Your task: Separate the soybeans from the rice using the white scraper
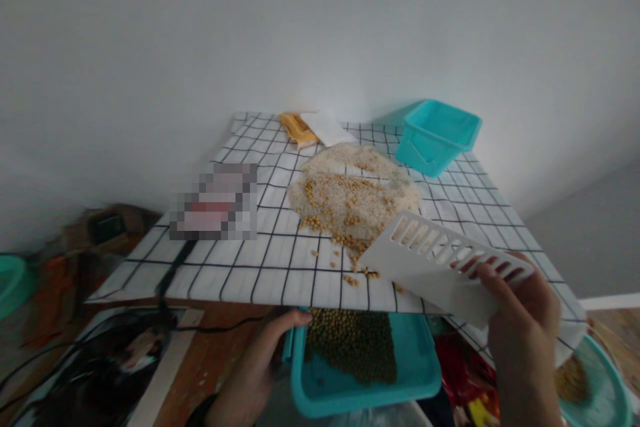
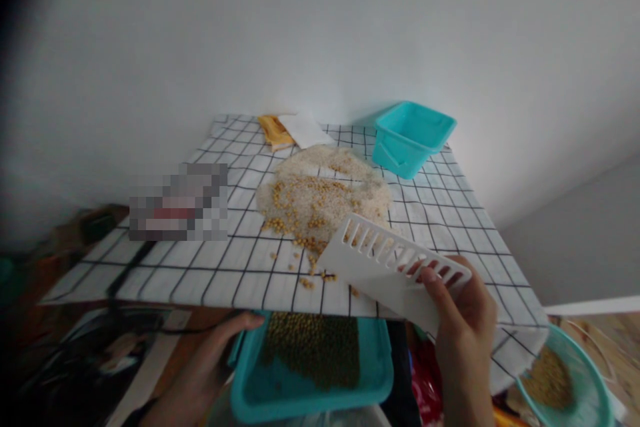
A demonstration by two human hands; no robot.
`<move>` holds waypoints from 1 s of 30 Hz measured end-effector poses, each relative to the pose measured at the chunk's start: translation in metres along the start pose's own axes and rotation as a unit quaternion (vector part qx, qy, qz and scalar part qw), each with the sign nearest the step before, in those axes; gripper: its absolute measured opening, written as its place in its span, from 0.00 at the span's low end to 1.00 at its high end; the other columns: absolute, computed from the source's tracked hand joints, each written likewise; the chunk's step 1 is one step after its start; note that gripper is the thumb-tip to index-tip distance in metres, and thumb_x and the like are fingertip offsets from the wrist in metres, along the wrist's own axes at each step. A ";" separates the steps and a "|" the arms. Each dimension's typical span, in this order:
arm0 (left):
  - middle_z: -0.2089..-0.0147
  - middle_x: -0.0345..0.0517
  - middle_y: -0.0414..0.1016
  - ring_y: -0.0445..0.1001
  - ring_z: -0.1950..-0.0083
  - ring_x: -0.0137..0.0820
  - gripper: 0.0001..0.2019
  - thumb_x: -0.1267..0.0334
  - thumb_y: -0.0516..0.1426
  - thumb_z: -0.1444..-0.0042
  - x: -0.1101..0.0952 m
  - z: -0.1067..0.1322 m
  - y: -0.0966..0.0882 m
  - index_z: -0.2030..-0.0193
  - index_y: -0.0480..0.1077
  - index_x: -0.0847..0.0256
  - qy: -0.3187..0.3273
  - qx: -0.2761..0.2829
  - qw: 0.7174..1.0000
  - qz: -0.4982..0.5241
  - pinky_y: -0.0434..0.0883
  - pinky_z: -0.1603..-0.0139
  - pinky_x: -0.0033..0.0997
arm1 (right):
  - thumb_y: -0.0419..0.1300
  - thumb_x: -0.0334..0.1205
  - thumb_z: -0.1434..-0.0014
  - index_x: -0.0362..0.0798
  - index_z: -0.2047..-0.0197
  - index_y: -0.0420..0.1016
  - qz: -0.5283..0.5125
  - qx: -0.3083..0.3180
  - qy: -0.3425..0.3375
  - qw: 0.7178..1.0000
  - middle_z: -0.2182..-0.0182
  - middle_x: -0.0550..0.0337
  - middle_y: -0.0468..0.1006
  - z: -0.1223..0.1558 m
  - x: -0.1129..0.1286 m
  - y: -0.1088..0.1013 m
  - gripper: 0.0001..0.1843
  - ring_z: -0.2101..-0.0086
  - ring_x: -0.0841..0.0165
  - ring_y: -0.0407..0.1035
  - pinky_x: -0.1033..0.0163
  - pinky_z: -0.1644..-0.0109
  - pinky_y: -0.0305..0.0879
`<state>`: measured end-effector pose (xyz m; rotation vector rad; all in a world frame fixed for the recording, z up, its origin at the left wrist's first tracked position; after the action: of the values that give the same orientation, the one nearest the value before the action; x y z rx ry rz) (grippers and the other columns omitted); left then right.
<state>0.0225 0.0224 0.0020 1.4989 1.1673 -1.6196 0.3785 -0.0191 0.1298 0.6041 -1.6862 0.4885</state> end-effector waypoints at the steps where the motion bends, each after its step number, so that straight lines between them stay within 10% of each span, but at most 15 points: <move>1: 0.40 0.44 0.82 0.80 0.42 0.43 0.28 0.77 0.60 0.46 -0.001 0.000 0.000 0.43 0.77 0.42 0.004 -0.001 1.000 -0.007 0.77 0.41 0.39 | 0.74 0.47 0.52 0.47 0.66 0.78 -0.003 -0.005 0.003 1.000 0.73 0.62 0.80 0.000 -0.001 0.000 0.15 0.75 0.69 0.71 0.64 0.71 0.62; 30: 0.43 0.44 0.83 0.81 0.45 0.44 0.20 0.70 0.63 0.46 0.008 0.003 -0.001 0.48 0.79 0.45 -0.051 -0.040 0.997 0.037 0.78 0.44 0.43 | 0.73 0.47 0.51 0.48 0.68 0.77 -0.006 0.022 -0.031 0.999 0.72 0.60 0.79 0.002 0.000 0.019 0.14 0.72 0.68 0.72 0.64 0.69 0.62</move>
<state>0.0193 0.0213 -0.0053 1.3756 1.0944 -1.5630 0.3651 -0.0058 0.1297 0.6655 -1.7336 0.5038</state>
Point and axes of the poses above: each hand's wrist, its own z-axis away from the middle knuckle, its own y-axis out of the palm, x = y × z, the point moved 3 cm from there along -z, towards the middle knuckle
